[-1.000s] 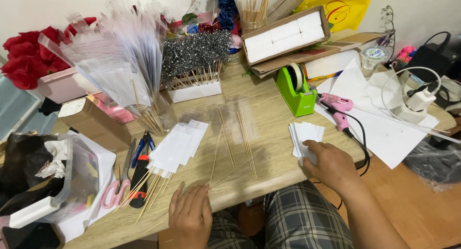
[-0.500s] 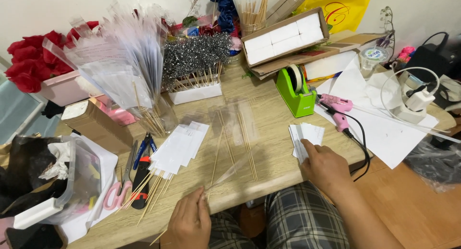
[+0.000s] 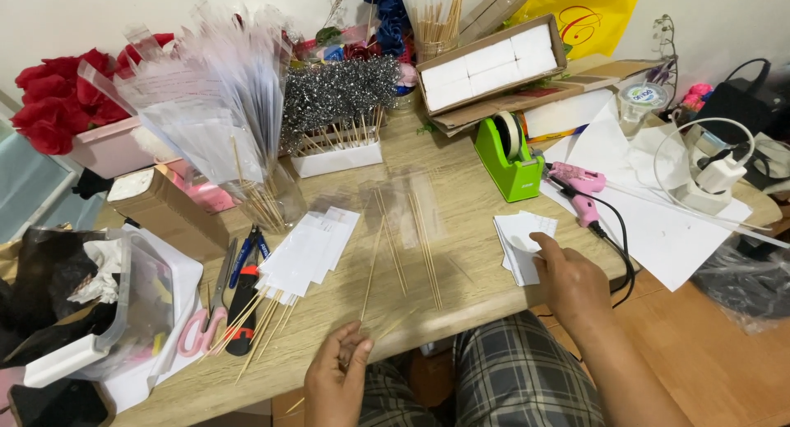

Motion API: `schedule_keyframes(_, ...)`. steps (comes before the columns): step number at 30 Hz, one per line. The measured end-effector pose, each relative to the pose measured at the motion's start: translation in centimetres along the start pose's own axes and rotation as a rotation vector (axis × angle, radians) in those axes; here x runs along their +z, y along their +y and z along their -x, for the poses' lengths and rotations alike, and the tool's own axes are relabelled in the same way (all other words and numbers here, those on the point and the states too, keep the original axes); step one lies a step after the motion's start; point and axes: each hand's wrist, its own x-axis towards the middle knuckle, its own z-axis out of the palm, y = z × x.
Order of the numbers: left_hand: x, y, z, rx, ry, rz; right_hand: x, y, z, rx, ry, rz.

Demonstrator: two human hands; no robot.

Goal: Assembling small paper tags onto wooden sticks at a workstation.

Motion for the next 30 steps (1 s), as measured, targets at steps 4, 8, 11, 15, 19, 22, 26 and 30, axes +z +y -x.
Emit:
schedule_keyframes(4, 0.1, -0.7, -0.4, -0.016, -0.038, 0.036, -1.2, -0.3, 0.0, -0.163, 0.329, -0.064)
schedule_keyframes(8, -0.2, -0.5, -0.4, -0.037, -0.096, 0.028, -3.3, -0.3, -0.3, -0.363, 0.698, -0.138)
schedule_keyframes(11, -0.4, 0.3, -0.1, -0.081, -0.08, 0.052, -4.7, -0.2, 0.3, -0.309, 0.667, -0.436)
schedule_keyframes(15, -0.1, -0.1, -0.2, -0.057, -0.057, 0.119, -6.2, -0.8, 1.7, 0.028, 0.474, -0.99)
schedule_keyframes(19, -0.2, 0.7, 0.0, -0.063, -0.082, 0.096, -7.2, -1.0, 2.7, 0.025, 0.39, -1.046)
schedule_keyframes(22, -0.1, 0.7, 0.1, -0.031, -0.07, 0.081, -7.6, -1.2, 3.0, -0.019, 0.366, -1.03)
schedule_keyframes(26, -0.3, 1.4, 0.6, 0.021, -0.042, 0.083, -7.5, -1.2, 3.1, 0.044, 0.342, -0.986)
schedule_keyframes(30, -0.1, 1.0, 0.3, 0.06, -0.033, 0.071, -7.3, -1.2, 2.9, 0.116, 0.374, -0.99)
